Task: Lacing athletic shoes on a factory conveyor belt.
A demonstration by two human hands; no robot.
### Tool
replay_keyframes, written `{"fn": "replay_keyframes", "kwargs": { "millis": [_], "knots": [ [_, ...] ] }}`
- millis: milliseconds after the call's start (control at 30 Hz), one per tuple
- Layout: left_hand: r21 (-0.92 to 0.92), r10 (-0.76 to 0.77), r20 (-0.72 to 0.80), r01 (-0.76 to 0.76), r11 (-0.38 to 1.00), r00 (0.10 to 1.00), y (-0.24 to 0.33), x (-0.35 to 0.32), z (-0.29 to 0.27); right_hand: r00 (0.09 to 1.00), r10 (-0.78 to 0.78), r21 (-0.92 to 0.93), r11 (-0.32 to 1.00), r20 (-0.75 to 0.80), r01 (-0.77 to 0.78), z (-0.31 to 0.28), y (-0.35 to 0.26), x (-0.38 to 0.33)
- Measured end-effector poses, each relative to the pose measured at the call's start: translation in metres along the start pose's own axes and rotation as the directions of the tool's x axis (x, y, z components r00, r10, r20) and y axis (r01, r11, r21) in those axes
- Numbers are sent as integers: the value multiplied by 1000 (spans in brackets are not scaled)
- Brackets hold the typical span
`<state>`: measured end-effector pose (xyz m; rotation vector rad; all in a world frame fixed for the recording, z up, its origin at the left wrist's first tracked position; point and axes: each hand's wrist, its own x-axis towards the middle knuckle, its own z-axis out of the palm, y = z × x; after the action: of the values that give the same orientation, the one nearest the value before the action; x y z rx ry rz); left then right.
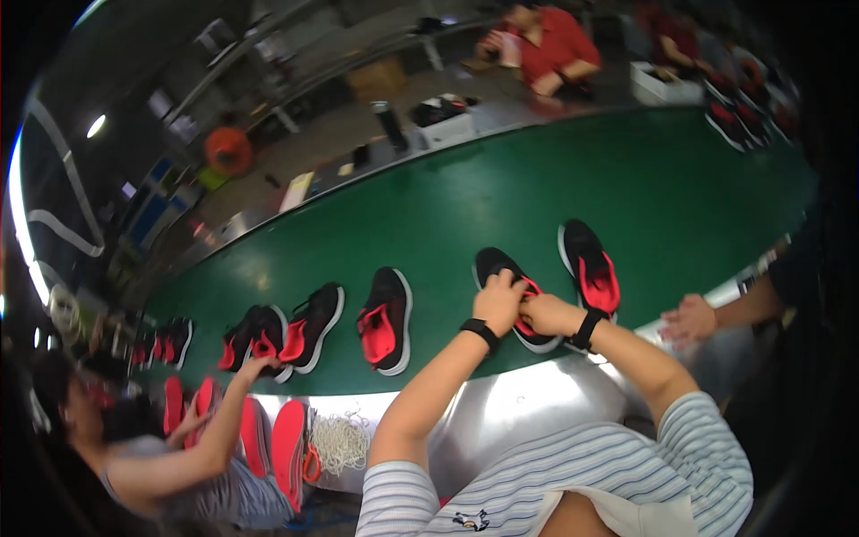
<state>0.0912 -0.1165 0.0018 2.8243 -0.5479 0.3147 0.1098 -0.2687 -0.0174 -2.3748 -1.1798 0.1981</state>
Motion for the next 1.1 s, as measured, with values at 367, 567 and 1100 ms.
{"fn": "replay_keyframes", "kwargs": {
  "millis": [367, 567, 1100],
  "knots": [
    [-372, 115, 110, -66, 926, 987, 26, -59, -24, 712, 289, 375, 691, 640, -618, -111, -56, -293],
    [-398, 93, 143, -28, 917, 985, 30, -81, -41, 619, 453, 413, 477, 642, -776, -87, -114, -369],
    [-458, -63, 179, 140, 878, 982, 0, -108, -68, 482, 260, 286, 543, 837, -790, -69, -148, -364]
  ]
}}
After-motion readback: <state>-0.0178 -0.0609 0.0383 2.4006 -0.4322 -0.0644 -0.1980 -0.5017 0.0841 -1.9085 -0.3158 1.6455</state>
